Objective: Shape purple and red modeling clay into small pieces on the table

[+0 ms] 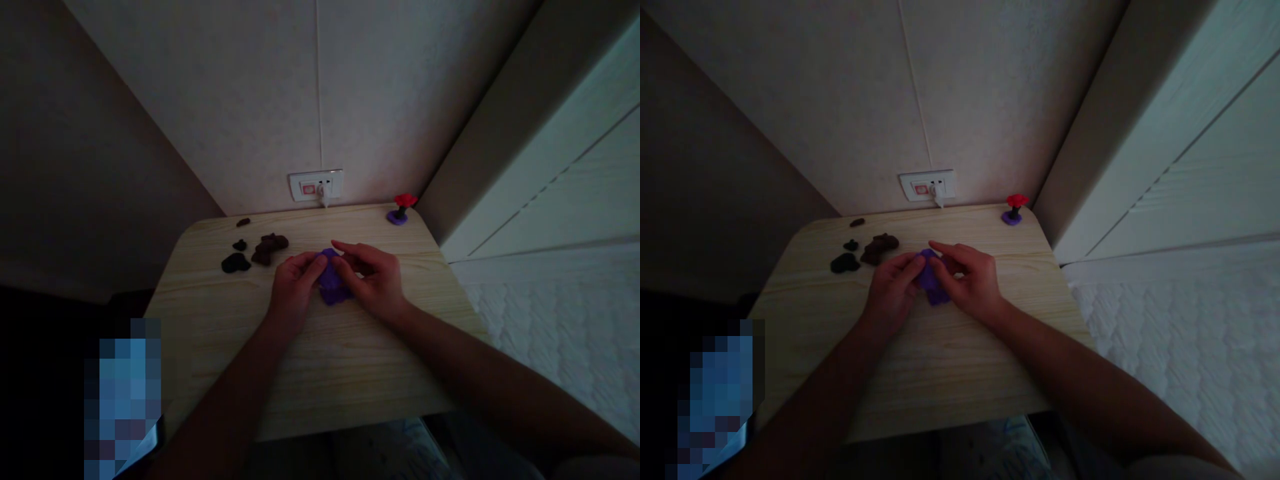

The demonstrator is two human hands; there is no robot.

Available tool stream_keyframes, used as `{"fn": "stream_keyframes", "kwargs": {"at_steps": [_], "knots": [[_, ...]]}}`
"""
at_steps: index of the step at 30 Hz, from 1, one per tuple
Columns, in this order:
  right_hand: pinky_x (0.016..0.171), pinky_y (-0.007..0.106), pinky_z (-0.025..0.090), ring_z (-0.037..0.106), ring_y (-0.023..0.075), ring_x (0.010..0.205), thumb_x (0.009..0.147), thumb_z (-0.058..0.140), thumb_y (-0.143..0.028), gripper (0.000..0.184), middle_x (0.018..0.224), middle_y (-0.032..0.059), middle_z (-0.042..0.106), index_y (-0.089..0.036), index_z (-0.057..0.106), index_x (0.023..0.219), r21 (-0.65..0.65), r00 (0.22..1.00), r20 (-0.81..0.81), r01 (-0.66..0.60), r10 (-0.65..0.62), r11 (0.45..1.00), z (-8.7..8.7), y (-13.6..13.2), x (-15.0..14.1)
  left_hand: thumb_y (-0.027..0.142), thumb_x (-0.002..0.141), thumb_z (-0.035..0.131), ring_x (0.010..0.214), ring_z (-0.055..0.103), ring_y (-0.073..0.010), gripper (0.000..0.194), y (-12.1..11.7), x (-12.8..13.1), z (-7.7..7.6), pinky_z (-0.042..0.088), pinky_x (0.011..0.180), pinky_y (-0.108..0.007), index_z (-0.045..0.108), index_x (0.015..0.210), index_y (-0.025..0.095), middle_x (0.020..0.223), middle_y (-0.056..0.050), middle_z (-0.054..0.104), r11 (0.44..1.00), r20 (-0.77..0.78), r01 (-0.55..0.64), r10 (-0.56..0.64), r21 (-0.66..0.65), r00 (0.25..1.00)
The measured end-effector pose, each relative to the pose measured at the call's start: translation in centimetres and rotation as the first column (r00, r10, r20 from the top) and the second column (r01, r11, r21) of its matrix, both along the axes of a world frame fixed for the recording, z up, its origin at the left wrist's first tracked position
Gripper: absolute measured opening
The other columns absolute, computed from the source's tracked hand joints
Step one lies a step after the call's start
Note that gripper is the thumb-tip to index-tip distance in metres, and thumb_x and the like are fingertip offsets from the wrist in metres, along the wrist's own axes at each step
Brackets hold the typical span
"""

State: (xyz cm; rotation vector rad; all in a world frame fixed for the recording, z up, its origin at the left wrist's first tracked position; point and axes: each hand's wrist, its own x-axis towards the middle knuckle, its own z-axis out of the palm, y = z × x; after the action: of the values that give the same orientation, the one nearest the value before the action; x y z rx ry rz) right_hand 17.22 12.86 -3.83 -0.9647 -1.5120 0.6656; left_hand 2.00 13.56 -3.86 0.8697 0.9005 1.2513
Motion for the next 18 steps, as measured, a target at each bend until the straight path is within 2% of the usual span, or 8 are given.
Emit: {"fn": "stream_keyframes", "kwargs": {"at_steps": [2,5,13,18], "knots": [[0.057,0.022,0.053,0.061,0.0110,0.066,0.093,0.070,-0.026,0.031,0.078,0.0022,0.069,-0.022,0.077,0.122,0.034,0.999,0.042,-0.032,0.031,0.999,0.0,0.0,0.1,0.038,0.074,0.085,0.065,0.061,-0.0089,0.022,0.0,-0.1,-0.1,0.050,0.062,-0.019,0.079,0.078,0.017,0.073,-0.001,0.071,1.000,-0.006,0.007,-0.007,0.009,1.000],[0.056,0.021,0.051,0.060,0.0105,0.065,0.093,0.069,-0.024,0.027,0.075,0.0015,0.069,-0.022,0.078,0.118,0.077,0.994,0.097,-0.064,0.057,0.995,0.2,0.1,0.1,0.036,0.077,0.082,0.067,0.062,-0.0096,0.019,0.1,-0.3,-0.4,0.051,0.066,-0.020,0.079,0.080,0.017,0.075,-0.002,0.072,0.999,-0.037,0.018,-0.017,0.030,0.999],[0.056,0.021,0.056,0.068,0.0121,0.067,0.089,0.074,-0.028,0.016,0.079,0.0045,0.075,-0.019,0.081,0.100,-0.049,0.997,0.000,-0.077,0.077,0.996,0.0,-0.1,-0.2,0.036,0.081,0.078,0.070,0.062,-0.0117,0.018,0.4,-0.8,-1.3,0.050,0.070,-0.023,0.079,0.082,0.018,0.078,-0.002,0.073,0.995,-0.150,0.027,-0.013,0.095,0.989],[0.058,0.020,0.056,0.068,0.0115,0.069,0.090,0.073,-0.024,0.022,0.082,0.0045,0.074,-0.019,0.080,0.110,-0.040,0.993,-0.026,-0.118,0.117,0.992,0.3,-0.2,0.0,0.036,0.080,0.080,0.071,0.061,-0.0110,0.018,0.4,-0.8,-1.3,0.049,0.070,-0.022,0.079,0.081,0.019,0.076,-0.001,0.072,0.995,-0.136,0.034,-0.021,0.092,0.991]]}}
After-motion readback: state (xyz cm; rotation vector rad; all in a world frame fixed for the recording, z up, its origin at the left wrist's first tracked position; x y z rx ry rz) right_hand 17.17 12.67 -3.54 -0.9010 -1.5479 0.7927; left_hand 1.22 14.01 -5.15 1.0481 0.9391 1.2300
